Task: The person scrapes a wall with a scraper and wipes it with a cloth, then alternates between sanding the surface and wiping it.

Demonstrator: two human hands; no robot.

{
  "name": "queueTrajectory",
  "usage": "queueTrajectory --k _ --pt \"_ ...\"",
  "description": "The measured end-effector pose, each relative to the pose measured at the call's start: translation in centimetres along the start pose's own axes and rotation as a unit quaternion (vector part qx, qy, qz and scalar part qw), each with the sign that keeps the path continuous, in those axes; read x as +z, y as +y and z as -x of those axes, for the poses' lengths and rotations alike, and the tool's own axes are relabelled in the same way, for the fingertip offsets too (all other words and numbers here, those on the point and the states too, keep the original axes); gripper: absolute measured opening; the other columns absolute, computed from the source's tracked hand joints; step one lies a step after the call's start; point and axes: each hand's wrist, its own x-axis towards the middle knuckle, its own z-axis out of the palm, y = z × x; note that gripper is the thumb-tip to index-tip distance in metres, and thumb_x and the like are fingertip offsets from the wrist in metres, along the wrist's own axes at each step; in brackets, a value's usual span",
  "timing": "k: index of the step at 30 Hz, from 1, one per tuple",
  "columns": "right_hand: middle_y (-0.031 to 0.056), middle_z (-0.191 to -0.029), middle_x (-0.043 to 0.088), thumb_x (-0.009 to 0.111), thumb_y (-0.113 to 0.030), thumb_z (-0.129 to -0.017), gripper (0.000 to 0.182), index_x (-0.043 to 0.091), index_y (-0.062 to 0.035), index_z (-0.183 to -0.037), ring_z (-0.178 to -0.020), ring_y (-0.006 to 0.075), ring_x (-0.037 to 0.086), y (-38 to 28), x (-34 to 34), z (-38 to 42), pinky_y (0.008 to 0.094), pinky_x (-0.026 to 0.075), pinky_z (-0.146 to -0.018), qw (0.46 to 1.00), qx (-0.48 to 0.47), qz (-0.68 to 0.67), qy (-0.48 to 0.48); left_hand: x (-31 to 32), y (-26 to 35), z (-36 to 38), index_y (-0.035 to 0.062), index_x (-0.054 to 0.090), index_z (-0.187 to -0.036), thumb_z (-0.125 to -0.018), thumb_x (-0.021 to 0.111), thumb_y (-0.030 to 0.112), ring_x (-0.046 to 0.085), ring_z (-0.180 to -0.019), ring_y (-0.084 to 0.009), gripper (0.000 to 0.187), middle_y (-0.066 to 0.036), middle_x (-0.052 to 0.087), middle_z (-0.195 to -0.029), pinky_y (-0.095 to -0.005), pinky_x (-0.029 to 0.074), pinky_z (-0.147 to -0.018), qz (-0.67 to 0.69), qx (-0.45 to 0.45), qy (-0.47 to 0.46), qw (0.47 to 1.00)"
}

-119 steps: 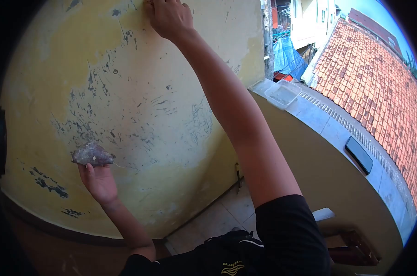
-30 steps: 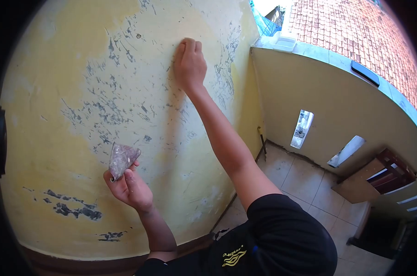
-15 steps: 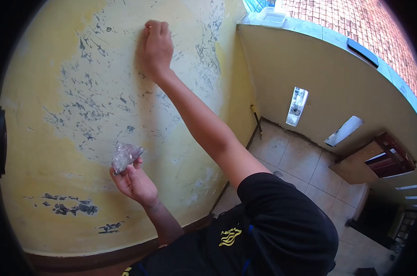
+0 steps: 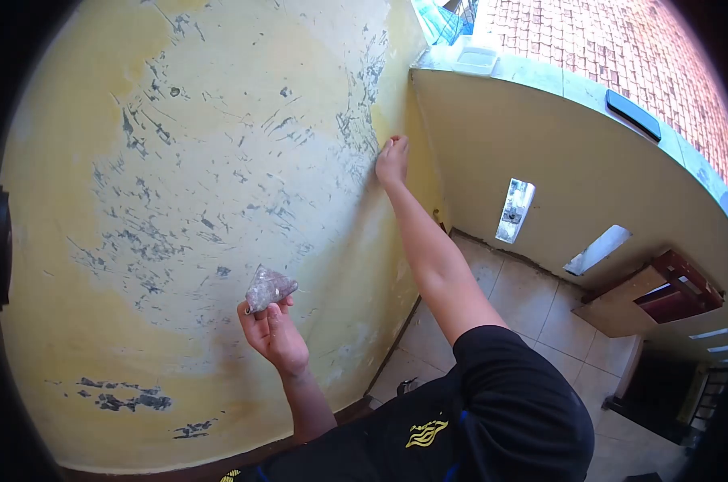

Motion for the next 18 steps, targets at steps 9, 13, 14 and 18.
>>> queueTrajectory --k 9,13,14,18 --pt "0.0216 -0.124 0.053 0.055 -0.017 -0.104 0.029 0.049 -0.0019 -0.128 -0.111 0.0407 0.058 -22.0 -0.2 5.9 0.0484 0.046 -0.097 0.966 -0.191 -0.172 0.033 0.0 0.2 0.0 0.0027 0.052 -0.118 -0.101 0.06 0.0 0.059 -0.097 -0.0202 0.019 -0.014 0.065 -0.113 -0.0379 0.049 -0.091 -0.014 -0.033 0.026 0.999" --pt "0.0262 -0.115 0.059 0.047 -0.022 -0.108 0.028 0.053 -0.0032 -0.127 -0.097 0.0466 0.065 -42.0 -1.7 9.8 0.0579 0.052 -0.082 0.868 -0.421 -0.262 -0.019 -1.7 1.7 0.3 0.0031 0.052 -0.12 -0.101 0.058 -0.002 0.059 -0.097 -0.0197 0.021 -0.014 0.066 -0.111 -0.0375 0.049 -0.092 -0.009 0.001 0.018 1.0" --pt "0.026 -0.118 0.059 0.049 -0.016 -0.105 0.028 0.052 -0.002 -0.129 -0.1 0.0453 0.064 -45.7 -3.6 11.5 0.0571 0.049 -0.085 0.865 -0.45 -0.209 -0.075 -2.2 1.9 0.0 0.0035 0.051 -0.122 -0.101 0.057 -0.002 0.059 -0.097 -0.0196 0.022 -0.013 0.066 -0.111 -0.0376 0.049 -0.092 -0.006 0.005 0.019 1.0" --pt "0.0237 -0.121 0.057 0.048 -0.014 -0.105 0.033 0.05 -0.0022 -0.136 -0.107 0.0404 0.064 -49.0 -4.5 15.2 0.0558 0.046 -0.093 0.835 -0.509 -0.189 -0.088 -4.2 1.4 -0.5 0.0039 0.053 -0.129 -0.105 0.053 0.002 0.059 -0.109 -0.0205 0.024 -0.012 0.065 -0.126 -0.0386 0.051 -0.093 -0.019 -0.004 -0.016 1.0"
